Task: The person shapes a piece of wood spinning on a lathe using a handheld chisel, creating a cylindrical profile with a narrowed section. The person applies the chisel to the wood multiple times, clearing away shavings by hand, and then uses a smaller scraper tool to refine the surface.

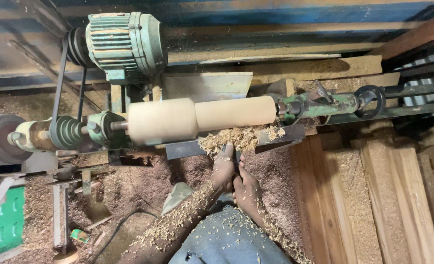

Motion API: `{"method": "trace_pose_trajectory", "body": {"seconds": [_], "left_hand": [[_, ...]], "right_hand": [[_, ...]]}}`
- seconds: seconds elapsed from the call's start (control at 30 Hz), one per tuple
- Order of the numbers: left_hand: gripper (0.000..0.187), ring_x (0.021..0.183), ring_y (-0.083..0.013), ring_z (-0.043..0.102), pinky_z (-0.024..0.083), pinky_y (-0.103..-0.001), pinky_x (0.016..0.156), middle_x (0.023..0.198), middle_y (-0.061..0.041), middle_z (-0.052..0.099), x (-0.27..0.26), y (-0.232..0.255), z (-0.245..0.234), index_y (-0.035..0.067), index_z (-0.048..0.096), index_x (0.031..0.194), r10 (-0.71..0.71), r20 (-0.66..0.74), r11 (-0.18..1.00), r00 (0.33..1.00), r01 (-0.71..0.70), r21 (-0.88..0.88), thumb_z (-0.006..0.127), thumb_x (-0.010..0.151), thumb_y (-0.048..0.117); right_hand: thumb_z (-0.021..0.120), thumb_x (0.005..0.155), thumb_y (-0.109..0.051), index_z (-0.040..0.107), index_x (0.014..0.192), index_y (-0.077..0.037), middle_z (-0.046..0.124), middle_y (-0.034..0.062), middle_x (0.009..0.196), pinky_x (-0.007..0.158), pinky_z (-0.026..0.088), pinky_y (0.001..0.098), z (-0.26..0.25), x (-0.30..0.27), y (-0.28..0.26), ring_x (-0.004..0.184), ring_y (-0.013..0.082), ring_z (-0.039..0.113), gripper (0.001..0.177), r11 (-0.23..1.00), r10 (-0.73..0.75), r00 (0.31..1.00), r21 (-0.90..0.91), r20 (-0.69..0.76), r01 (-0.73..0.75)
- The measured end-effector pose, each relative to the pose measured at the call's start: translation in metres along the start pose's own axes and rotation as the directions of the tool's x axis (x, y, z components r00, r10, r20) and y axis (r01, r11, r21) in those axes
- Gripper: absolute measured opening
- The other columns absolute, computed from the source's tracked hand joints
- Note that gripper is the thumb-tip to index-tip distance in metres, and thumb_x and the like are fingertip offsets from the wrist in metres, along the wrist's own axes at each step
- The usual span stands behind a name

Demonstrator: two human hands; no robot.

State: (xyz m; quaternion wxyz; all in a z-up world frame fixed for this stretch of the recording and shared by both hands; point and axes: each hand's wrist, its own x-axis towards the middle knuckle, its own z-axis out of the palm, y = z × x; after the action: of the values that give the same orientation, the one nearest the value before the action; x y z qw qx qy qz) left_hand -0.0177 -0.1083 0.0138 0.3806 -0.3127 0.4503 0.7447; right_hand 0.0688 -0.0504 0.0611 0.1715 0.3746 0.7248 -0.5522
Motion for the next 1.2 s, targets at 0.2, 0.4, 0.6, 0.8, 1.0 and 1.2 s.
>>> {"method": "trace_pose_trajectory", "body": {"seconds": [0.2,0.4,0.6,0.8,1.0,1.2], "left_hand": [[0.04,0.055,-0.0135,0.052,0.045,-0.029,0.047,0.072,-0.004,0.062,-0.005,0.004,-0.003,0.007,0.058,0.095,-0.001,0.018,0.999,1.0,0.002,-0.047,0.043,0.107,0.042],[0.046,0.055,-0.0142,0.053,0.046,-0.03,0.048,0.072,-0.005,0.062,0.001,0.003,-0.014,0.005,0.058,0.094,0.02,0.008,0.999,1.0,-0.02,0.05,0.041,0.108,0.045],[0.056,0.053,-0.0162,0.052,0.046,-0.03,0.047,0.07,-0.006,0.06,0.005,-0.001,-0.026,0.001,0.061,0.093,0.057,0.038,0.988,0.998,-0.062,0.139,0.038,0.11,0.049],[0.048,0.088,-0.0204,0.065,0.058,-0.032,0.076,0.108,-0.012,0.064,-0.03,0.007,-0.088,0.01,0.058,0.118,0.056,0.565,0.745,0.823,-0.411,0.525,0.03,0.108,0.047],[0.048,0.139,-0.0373,0.041,0.028,-0.054,0.115,0.152,-0.025,0.043,-0.08,0.009,-0.166,0.018,0.063,0.14,0.023,0.355,-0.04,0.934,-0.354,0.934,0.059,0.103,0.048],[0.056,0.112,-0.0504,0.057,0.055,-0.052,0.098,0.126,-0.034,0.06,-0.078,0.01,-0.12,-0.003,0.064,0.129,-0.169,0.143,0.518,0.975,-0.035,0.854,0.05,0.108,0.047]], "right_hand": [[0.048,0.1,-0.017,0.055,0.144,-0.019,0.059,0.0034,0.066,0.039,0.048,0.0278,0.003,-0.006,-0.005,0.044,0.0104,0.055,0.045,0.999,-0.019,1.0,0.047,0.014,0.019],[0.048,0.099,-0.015,0.055,0.144,-0.015,0.063,0.0031,0.07,0.04,0.048,0.0273,0.005,-0.01,-0.013,0.047,0.0101,0.054,0.046,0.996,-0.037,0.998,0.077,0.052,0.033],[0.048,0.1,-0.018,0.053,0.146,-0.016,0.062,0.006,0.071,0.042,0.05,0.0273,0.012,-0.012,-0.01,0.048,0.0105,0.056,0.047,1.0,-0.024,0.998,-0.009,0.051,0.024],[0.054,0.103,-0.033,0.058,0.136,-0.01,0.069,0.0044,0.086,0.044,0.052,0.0229,0.006,-0.008,0.062,0.057,0.0095,0.062,0.041,0.8,-0.44,0.896,-0.477,-0.055,0.364],[0.057,0.1,-0.036,0.055,0.143,-0.01,0.07,0.0078,0.085,0.043,0.051,0.028,-0.058,-0.006,0.075,0.06,0.016,0.062,0.05,0.855,-0.235,0.857,-0.516,-0.458,-0.041],[0.062,0.097,-0.025,0.058,0.135,-0.011,0.067,0.0038,0.096,0.043,0.052,0.0247,-0.048,-0.001,0.052,0.066,0.0139,0.064,0.04,0.707,-0.487,0.868,-0.629,-0.102,0.322]]}}
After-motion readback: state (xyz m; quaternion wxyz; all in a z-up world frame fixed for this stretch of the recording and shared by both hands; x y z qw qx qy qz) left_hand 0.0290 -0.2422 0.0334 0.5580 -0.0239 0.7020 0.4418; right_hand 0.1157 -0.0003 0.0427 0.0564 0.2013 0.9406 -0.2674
